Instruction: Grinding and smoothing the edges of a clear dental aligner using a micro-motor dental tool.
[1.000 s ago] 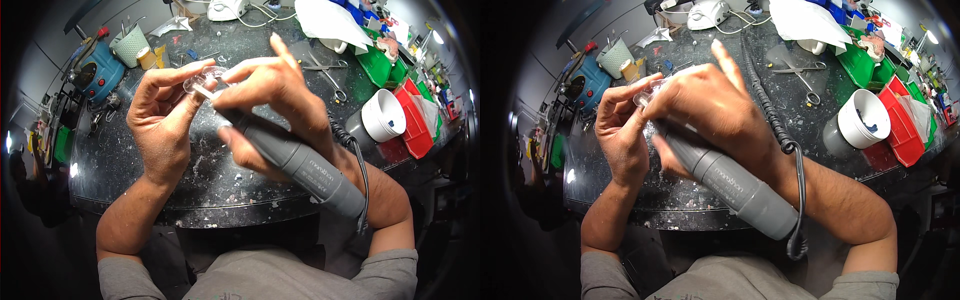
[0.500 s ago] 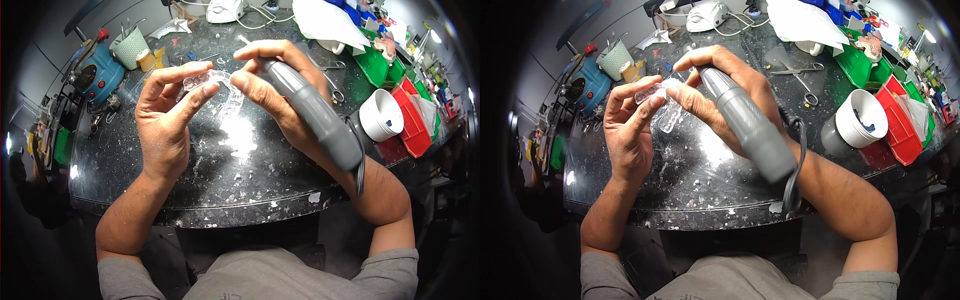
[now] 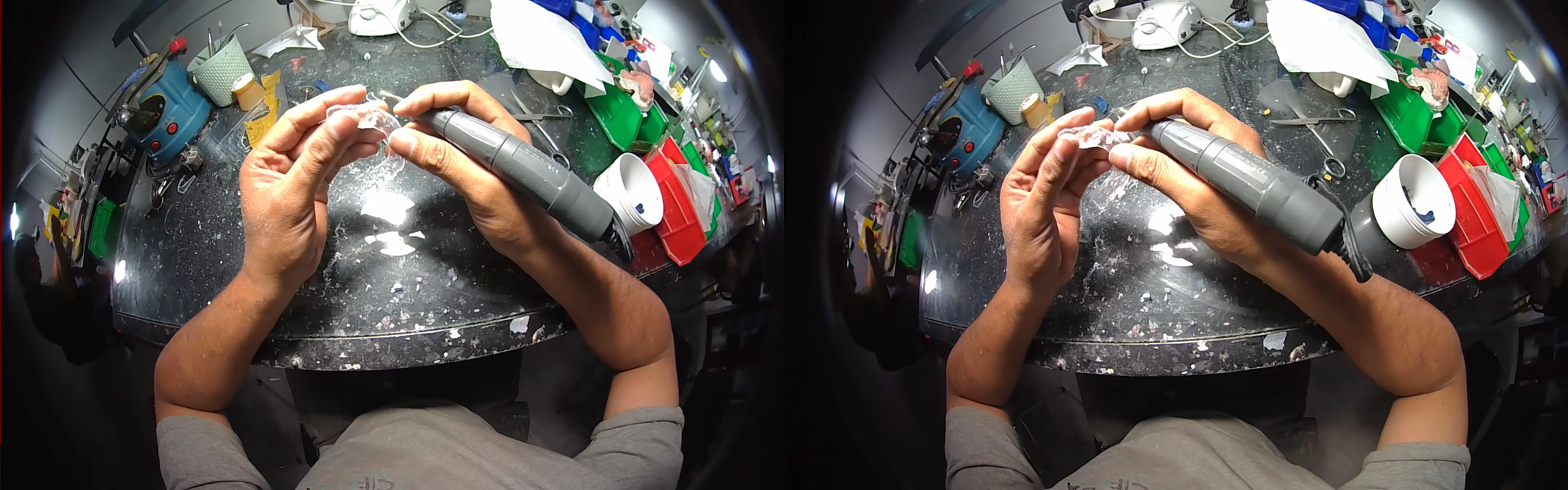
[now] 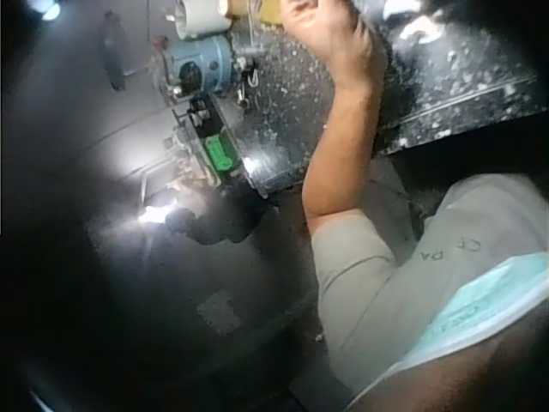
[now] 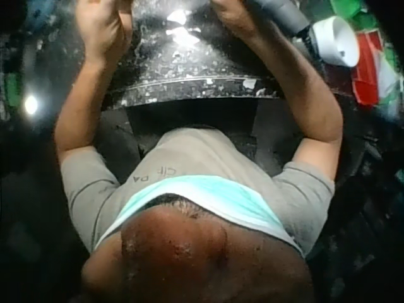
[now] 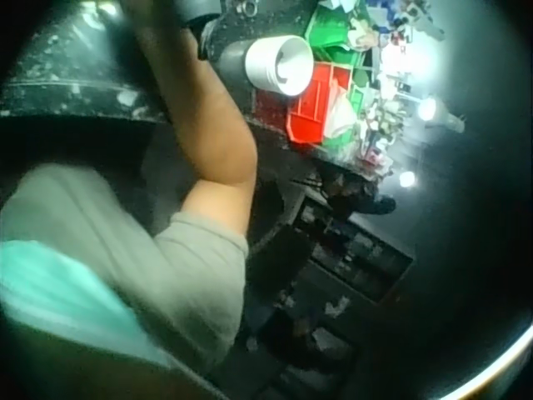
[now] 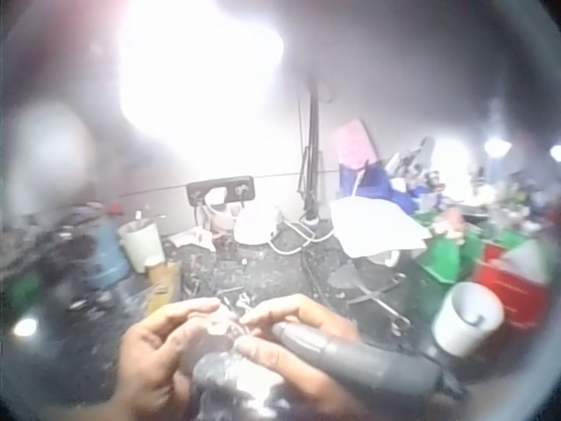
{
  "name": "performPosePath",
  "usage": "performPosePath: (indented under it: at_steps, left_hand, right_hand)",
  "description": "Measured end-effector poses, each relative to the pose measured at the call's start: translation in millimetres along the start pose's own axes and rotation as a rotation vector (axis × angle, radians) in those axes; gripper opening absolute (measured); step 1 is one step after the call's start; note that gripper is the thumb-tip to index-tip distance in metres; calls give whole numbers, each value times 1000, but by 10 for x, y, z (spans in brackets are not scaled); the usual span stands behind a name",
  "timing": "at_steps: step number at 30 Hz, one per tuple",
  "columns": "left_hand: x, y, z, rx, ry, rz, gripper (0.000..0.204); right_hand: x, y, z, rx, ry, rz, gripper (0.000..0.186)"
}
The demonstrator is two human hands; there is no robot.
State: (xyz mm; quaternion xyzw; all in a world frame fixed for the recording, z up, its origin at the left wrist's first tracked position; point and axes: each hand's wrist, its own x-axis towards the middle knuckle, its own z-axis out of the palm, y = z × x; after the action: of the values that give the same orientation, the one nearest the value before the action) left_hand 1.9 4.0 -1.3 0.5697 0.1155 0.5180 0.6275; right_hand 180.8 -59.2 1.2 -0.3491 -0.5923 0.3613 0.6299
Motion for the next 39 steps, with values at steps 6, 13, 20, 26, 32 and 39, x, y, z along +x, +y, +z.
performPosePath:
  at_steps: [6,13,20,26,32,39]
  left_hand:
    - [-3,6,62,33,-5,47,33]
    - [-15,-37,2,120,-43,84,28]
    - [-21,50,80,-33,-55,14,29]
    - [-18,46,53,-50,-57,-33,29]
    - [-36,43,107,-28,-30,-5,38]
    - [-53,2,98,51,-7,2,37]
  right_hand:
    - [-6,30,15,31,64,11,22]
    - [-33,12,102,1,53,-62,21]
    - [-24,-109,26,-86,108,-94,33]
    - [-15,-198,-52,-645,24,-571,22]
    - [18,-76,-29,-541,29,-779,49]
    - [62,-24,59,-473,69,-782,33]
